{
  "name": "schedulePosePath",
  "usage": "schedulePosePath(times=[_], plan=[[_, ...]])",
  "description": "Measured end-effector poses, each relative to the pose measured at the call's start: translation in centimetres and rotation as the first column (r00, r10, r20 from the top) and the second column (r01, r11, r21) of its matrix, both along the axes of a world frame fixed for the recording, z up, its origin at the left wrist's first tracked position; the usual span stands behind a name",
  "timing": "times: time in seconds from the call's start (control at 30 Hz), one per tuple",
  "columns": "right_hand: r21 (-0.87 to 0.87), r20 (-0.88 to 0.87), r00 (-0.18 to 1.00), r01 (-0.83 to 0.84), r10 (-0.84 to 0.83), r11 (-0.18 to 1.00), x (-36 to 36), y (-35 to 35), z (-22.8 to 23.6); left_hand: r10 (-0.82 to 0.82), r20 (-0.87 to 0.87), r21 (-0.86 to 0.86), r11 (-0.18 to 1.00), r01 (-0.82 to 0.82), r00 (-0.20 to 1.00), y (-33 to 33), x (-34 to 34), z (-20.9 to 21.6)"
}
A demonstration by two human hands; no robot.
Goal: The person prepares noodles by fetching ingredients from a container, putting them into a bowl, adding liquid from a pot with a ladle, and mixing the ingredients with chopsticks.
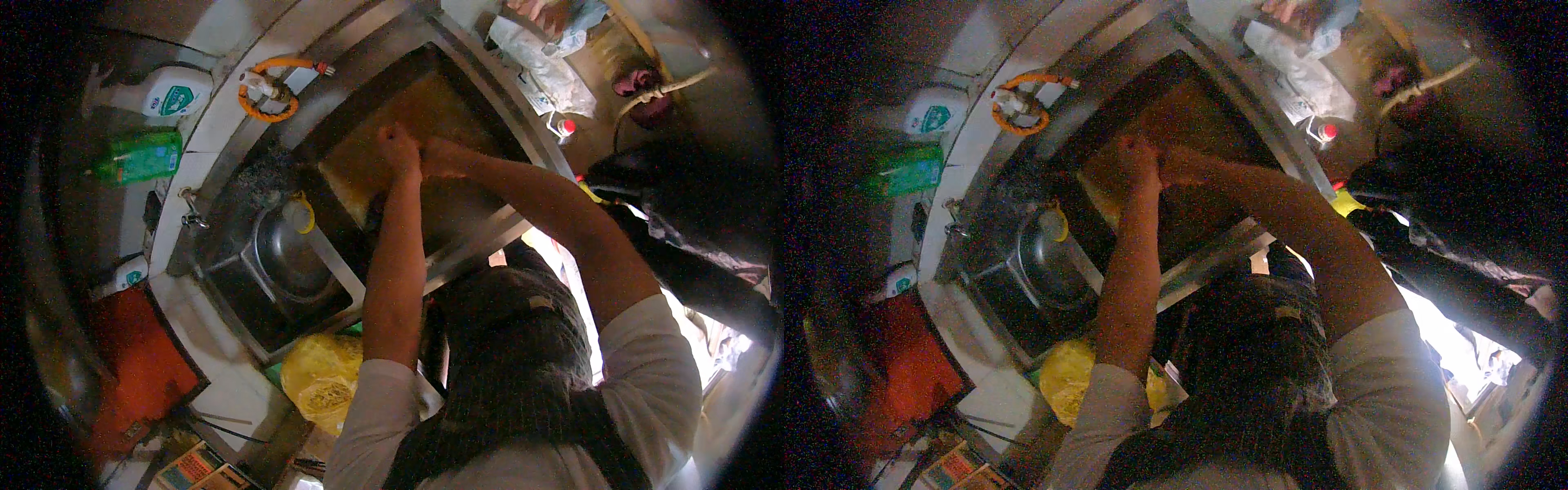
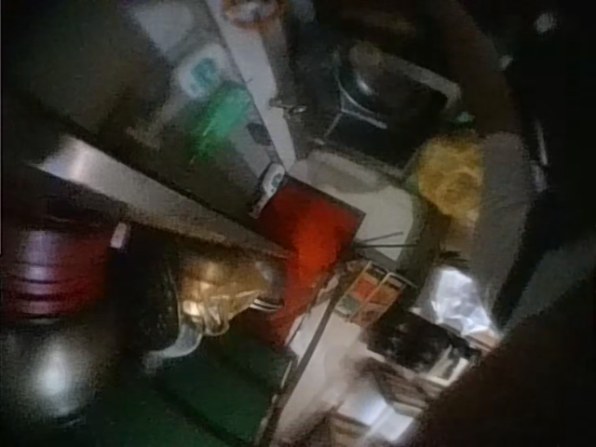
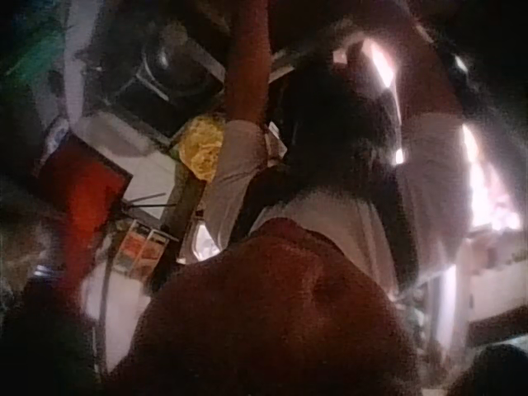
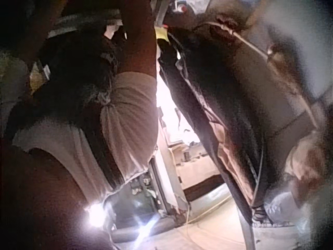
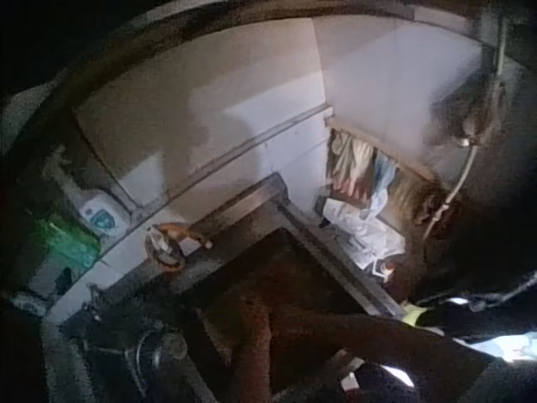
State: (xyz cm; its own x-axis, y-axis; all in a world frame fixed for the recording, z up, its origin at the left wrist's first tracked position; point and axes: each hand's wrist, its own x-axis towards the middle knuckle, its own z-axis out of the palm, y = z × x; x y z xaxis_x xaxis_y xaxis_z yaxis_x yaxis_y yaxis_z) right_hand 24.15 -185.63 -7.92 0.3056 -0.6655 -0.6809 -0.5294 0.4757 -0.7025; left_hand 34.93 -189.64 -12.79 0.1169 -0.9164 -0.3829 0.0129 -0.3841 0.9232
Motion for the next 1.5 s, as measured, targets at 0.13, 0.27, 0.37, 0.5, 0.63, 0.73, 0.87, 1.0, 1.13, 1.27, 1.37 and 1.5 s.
schedulePosePath(times=[0.13,0.27,0.37,0.5,0.63,0.73,0.87,1.0,1.13,1.27,1.37,1.5], plan=[[-0.081,-0.146,0.988,0.031,-0.043,0.996,0.2,0.3,0.1,0.128,-0.084,0.024,0.992,-0.126,0.988,0.3,-1.2,2.5],[-0.18,-0.287,0.951,0.063,-0.113,0.982,0.7,1.4,1.1,0.136,-0.068,0.066,0.989,-0.132,0.988,0.9,-2.0,4.6],[-0.234,-0.356,0.918,0.092,-0.173,0.968,1.1,2.7,2.1,0.119,-0.02,0.134,0.984,-0.116,0.993,1.0,-2.2,4.8],[-0.336,-0.441,0.881,0.018,-0.174,0.942,2.1,4.2,2.3,0.089,0.008,0.213,0.973,-0.089,0.996,1.3,-1.1,3.6],[-0.386,-0.392,0.863,0.161,-0.319,0.909,1.3,5.1,2.7,-0.003,0.025,0.248,0.969,-0.004,1.0,1.5,-2.3,3.3],[-0.489,-0.49,0.791,0.097,-0.365,0.867,1.2,6.1,3.0,-0.062,0.038,0.267,0.962,0.049,0.997,1.7,-2.8,3.0],[-0.452,-0.458,0.803,0.157,-0.38,0.878,0.6,7.1,3.8,-0.125,0.046,0.29,0.951,0.106,0.991,2.4,-3.2,2.2],[-0.518,-0.485,0.803,0.055,-0.346,0.854,0.2,8.8,2.8,-0.184,0.054,0.287,0.944,0.161,0.981,3.3,-3.5,2.1],[-0.516,-0.555,0.785,-0.065,-0.276,0.854,-0.2,9.7,4.0,-0.227,0.078,0.259,0.945,0.2,0.971,3.1,-3.3,2.6],[-0.492,-0.362,0.881,0.098,-0.306,0.865,-0.7,9.6,4.5,-0.298,0.1,0.203,0.94,0.274,0.949,3.8,-3.1,3.8],[-0.348,-0.438,0.823,0.215,-0.361,0.912,0.2,10.2,6.0,-0.333,0.132,0.136,0.939,0.315,0.934,5.1,-0.7,4.4],[-0.549,-0.486,0.649,0.295,-0.586,0.782,-0.9,10.4,-2.2,-0.489,0.251,-0.02,0.86,0.51,0.835,9.4,-2.7,9.3]])
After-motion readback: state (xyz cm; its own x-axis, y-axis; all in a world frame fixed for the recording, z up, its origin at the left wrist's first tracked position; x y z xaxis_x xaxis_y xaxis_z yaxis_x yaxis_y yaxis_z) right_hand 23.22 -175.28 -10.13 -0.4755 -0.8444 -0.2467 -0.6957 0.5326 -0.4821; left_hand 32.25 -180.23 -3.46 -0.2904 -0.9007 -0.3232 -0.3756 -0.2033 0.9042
